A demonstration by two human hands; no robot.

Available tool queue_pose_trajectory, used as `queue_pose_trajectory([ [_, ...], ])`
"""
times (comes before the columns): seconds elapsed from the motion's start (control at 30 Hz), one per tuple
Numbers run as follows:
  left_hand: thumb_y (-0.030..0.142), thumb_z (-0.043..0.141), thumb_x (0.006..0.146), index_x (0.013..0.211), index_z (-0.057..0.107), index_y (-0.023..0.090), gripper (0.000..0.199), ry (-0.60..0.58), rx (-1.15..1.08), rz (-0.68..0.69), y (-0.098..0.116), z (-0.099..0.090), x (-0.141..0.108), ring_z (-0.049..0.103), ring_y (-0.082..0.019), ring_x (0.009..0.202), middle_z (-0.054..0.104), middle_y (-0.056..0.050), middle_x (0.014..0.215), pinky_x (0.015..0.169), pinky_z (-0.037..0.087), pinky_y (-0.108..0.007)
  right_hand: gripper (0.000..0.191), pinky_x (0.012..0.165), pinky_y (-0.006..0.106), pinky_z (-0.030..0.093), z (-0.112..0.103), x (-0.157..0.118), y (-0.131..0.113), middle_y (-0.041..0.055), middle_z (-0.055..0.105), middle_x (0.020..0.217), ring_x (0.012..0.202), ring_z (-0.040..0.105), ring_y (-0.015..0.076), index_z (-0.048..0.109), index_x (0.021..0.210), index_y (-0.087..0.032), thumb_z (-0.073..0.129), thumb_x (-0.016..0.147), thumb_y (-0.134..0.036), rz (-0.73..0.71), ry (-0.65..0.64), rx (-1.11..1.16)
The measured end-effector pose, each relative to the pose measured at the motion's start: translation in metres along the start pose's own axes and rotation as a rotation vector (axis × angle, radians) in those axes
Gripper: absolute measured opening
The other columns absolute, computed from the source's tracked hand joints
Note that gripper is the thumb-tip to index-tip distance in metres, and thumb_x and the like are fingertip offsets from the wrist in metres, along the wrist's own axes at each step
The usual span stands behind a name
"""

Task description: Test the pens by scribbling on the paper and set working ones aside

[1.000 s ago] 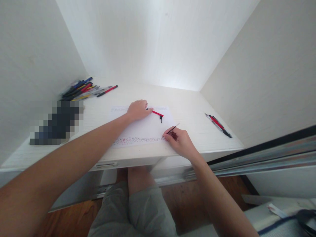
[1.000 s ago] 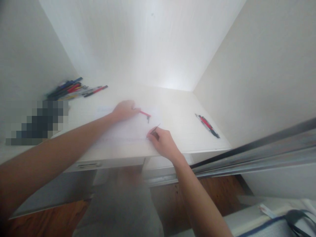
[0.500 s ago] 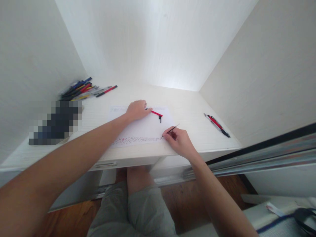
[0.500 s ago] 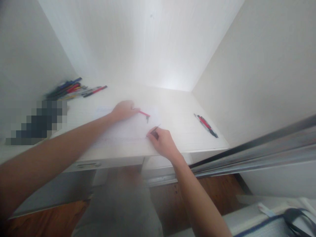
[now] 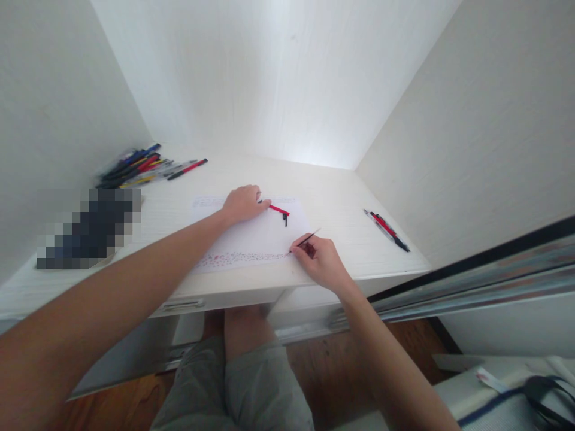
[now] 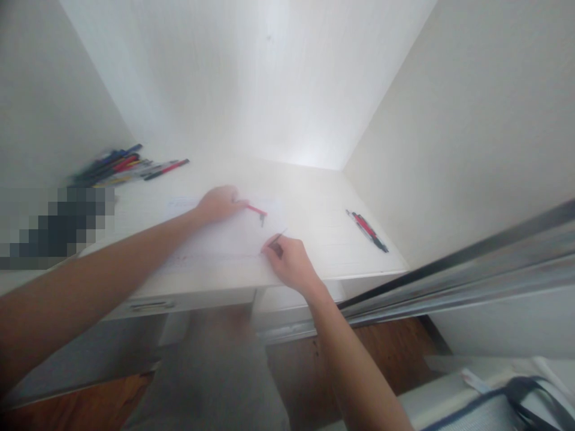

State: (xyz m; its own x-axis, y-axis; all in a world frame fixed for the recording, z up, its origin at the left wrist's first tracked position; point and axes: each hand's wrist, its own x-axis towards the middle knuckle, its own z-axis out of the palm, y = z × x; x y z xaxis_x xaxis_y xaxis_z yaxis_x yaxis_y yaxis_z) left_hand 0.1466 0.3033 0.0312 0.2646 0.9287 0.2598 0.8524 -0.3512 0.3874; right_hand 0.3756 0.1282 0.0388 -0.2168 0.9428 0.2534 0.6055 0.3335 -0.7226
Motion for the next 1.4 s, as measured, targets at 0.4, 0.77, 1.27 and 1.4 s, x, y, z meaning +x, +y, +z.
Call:
queue_pose_trajectory([
  [0.4, 0.025, 0.039, 0.099, 0.076, 0.047, 0.024, 0.025, 0.277, -0.297, 0.119, 0.001, -0.015, -0.002, 0.056, -0.023, 0.072, 0.058, -0.004, 0.071, 0.07, 0.04, -0.037, 0.022, 0.074, 0.036, 0.059, -0.023, 0.095, 0.007, 0.007, 0.08, 0.088, 0.074, 0.072, 0.0191, 0.072, 0.087, -0.02, 0.081, 0.082, -0.04, 0.046, 0.348, 0.572],
  [0.77, 0.036, 0.046, 0.102, 0.093, 0.076, 0.022, 0.034, 0.176, -0.392, 0.224, -0.013, -0.002, 0.003, 0.069, -0.02, 0.08, 0.08, -0.003, 0.09, 0.084, 0.05, -0.035, 0.02, 0.09, 0.041, 0.064, 0.034, 0.188, 0.028, 0.0074, 0.079, 0.098, 0.09, 0.076, 0.0204, 0.068, 0.087, -0.022, 0.072, 0.092, -0.041, -0.049, 0.187, 0.665],
  [1.27, 0.034, 0.05, 0.104, 0.095, 0.079, 0.022, 0.033, 0.098, -0.325, 0.24, -0.015, -0.001, 0.004, 0.07, -0.021, 0.084, 0.08, -0.004, 0.091, 0.08, 0.048, -0.033, 0.018, 0.084, 0.041, 0.059, 0.04, 0.184, 0.035, 0.009, 0.079, 0.089, 0.088, 0.073, 0.0224, 0.075, 0.086, -0.019, 0.073, 0.088, -0.037, -0.083, 0.135, 0.407],
  [1.4, 0.032, 0.053, 0.106, 0.093, 0.08, 0.022, 0.031, 0.131, -0.306, 0.281, -0.014, -0.001, 0.004, 0.067, -0.02, 0.086, 0.076, -0.005, 0.091, 0.083, 0.048, -0.034, 0.023, 0.083, 0.042, 0.059, 0.038, 0.184, 0.036, 0.0088, 0.08, 0.093, 0.086, 0.072, 0.0231, 0.08, 0.085, -0.02, 0.079, 0.084, -0.043, -0.128, 0.118, 0.38],
])
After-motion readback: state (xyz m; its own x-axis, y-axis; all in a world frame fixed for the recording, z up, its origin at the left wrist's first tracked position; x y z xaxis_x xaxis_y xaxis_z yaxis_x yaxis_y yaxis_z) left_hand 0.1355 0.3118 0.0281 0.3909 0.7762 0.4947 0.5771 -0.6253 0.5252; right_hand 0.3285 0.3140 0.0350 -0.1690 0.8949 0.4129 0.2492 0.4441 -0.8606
